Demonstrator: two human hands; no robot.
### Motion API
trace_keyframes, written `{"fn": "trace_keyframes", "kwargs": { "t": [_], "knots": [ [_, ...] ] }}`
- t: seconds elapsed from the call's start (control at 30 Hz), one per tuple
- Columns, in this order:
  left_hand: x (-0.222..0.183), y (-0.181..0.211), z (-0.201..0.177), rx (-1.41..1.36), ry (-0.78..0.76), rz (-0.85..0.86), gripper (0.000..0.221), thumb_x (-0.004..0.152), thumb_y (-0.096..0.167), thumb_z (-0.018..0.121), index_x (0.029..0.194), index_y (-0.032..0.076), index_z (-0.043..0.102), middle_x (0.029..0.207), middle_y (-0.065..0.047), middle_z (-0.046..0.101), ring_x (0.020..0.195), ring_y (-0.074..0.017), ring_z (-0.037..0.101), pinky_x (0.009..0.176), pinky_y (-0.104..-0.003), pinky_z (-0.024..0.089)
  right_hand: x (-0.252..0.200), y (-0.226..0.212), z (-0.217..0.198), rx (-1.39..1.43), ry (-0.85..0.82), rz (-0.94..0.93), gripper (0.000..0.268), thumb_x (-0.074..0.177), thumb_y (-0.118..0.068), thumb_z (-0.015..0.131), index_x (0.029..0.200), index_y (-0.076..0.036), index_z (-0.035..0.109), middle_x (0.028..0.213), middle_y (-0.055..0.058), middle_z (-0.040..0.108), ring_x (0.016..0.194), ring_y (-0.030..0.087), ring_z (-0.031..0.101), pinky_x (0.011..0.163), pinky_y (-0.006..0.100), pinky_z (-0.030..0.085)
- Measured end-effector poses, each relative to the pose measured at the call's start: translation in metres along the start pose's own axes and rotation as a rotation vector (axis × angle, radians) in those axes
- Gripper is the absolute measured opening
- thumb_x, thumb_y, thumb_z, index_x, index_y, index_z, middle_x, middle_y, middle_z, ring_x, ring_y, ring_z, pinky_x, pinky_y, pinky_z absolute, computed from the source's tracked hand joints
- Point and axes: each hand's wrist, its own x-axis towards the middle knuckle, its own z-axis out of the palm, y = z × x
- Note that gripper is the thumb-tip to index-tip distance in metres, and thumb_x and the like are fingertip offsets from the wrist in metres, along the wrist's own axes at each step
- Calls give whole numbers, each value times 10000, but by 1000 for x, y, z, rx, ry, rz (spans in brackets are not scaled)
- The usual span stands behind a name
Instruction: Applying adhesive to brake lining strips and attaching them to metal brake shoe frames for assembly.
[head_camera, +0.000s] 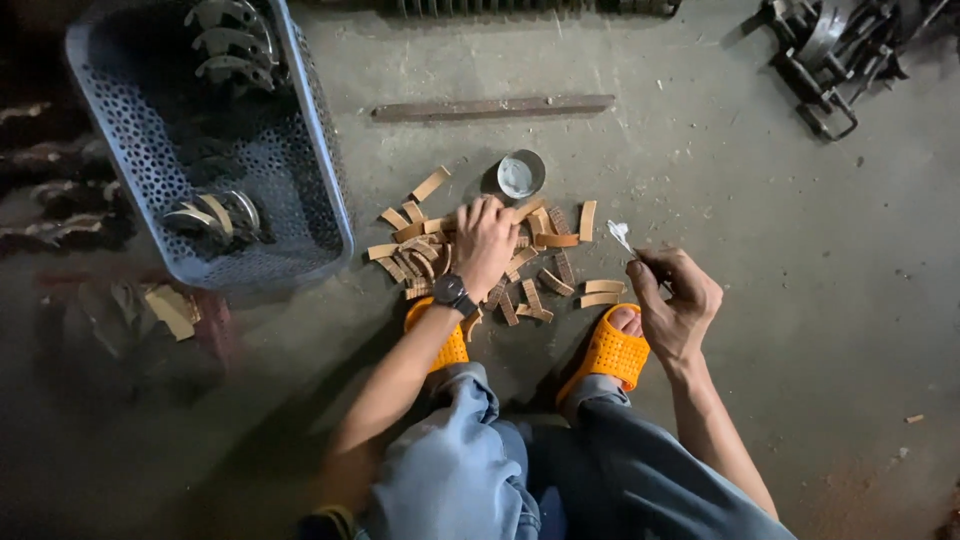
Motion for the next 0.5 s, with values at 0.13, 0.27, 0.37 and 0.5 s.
{"fn": "trace_keyframes", "kwargs": {
  "t": [0.13, 0.27, 0.37, 0.5],
  "knots": [
    [-23, 0, -16, -274, 126, -61, 179, 757, 136, 689, 892, 73, 589, 849, -79, 551, 822, -252, 577, 699, -347, 454, -6, -1, 0, -11, 5, 26, 76, 836, 46, 651, 767, 16, 647, 579, 85, 555, 477, 127, 455, 434, 261, 367],
    [-29, 18, -57, -719, 432, -35, 218, 741, 106, 749, 913, 47, 629, 800, -90, 643, 696, -244, 661, 579, -314, 526, 0, -22, 5, 94, -78, 267, 150, 877, -6, 576, 743, -9, 642, 495, 79, 536, 414, 106, 439, 369, 247, 367],
    [-27, 35, -65, -840, 558, 12, 285, 652, 79, 816, 873, 39, 641, 814, -110, 676, 714, -252, 676, 606, -319, 537, 6, -37, 9, 255, -179, 467, 140, 853, -74, 578, 758, -4, 654, 474, 95, 544, 386, 98, 456, 329, 239, 412],
    [-11, 65, -96, -965, 589, 101, 266, 617, 4, 821, 804, -2, 632, 796, -140, 685, 735, -283, 686, 625, -339, 547, 13, -44, 13, 289, -215, 473, 156, 851, -100, 596, 748, -9, 671, 455, 81, 527, 409, 94, 433, 348, 252, 394]
  ]
}}
